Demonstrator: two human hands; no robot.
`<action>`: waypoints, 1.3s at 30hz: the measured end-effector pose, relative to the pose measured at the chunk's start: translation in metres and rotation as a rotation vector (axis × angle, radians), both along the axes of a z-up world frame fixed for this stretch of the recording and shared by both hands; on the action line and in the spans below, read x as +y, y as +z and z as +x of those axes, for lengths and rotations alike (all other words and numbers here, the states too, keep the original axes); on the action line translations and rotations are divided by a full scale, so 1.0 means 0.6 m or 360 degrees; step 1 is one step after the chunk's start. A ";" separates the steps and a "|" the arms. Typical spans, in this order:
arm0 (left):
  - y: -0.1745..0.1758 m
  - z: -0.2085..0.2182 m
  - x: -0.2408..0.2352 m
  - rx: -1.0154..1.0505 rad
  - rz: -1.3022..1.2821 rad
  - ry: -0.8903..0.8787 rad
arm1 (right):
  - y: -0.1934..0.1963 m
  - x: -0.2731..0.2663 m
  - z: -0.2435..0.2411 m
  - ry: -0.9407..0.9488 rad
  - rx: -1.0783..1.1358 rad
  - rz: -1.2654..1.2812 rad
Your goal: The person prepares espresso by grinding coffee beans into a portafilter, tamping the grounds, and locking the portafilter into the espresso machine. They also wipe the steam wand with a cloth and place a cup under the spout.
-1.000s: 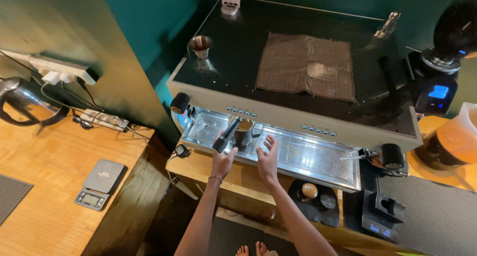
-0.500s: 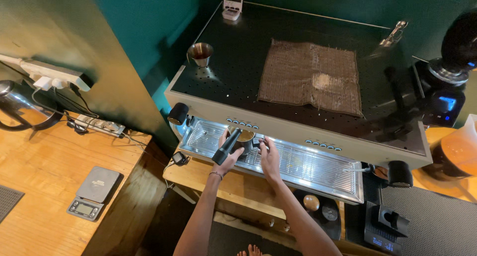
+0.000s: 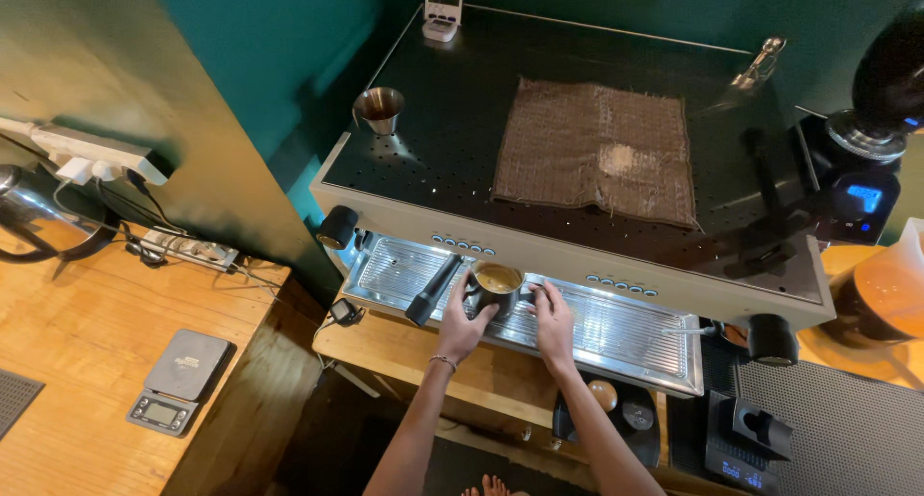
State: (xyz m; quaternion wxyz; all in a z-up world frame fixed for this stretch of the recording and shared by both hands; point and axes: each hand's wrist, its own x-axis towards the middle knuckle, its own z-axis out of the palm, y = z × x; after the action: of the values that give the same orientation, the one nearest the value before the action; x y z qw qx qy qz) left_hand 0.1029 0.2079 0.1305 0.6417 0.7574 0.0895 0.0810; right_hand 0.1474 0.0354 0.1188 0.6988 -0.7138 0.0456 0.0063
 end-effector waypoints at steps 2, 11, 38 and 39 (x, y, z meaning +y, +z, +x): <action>0.013 -0.001 -0.021 0.0047 -0.0014 -0.0015 | -0.004 -0.021 -0.001 -0.0043 0.0010 0.0000; 0.003 -0.011 -0.057 0.0126 -0.0041 -0.0068 | 0.018 -0.042 -0.049 -0.0242 0.0045 0.0071; -0.101 -0.332 0.205 0.0018 -0.0318 0.1084 | 0.060 0.383 0.028 -0.0049 0.0433 0.1599; -0.090 -0.335 0.211 -0.0005 -0.0320 0.1058 | 0.072 0.405 0.034 -0.0185 0.0361 0.1680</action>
State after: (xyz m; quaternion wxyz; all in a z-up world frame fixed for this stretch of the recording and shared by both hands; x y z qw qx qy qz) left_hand -0.0984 0.3343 0.0766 0.6518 0.6197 0.3378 0.2777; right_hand 0.1677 0.2785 0.1621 0.9522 -0.2572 0.1508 0.0668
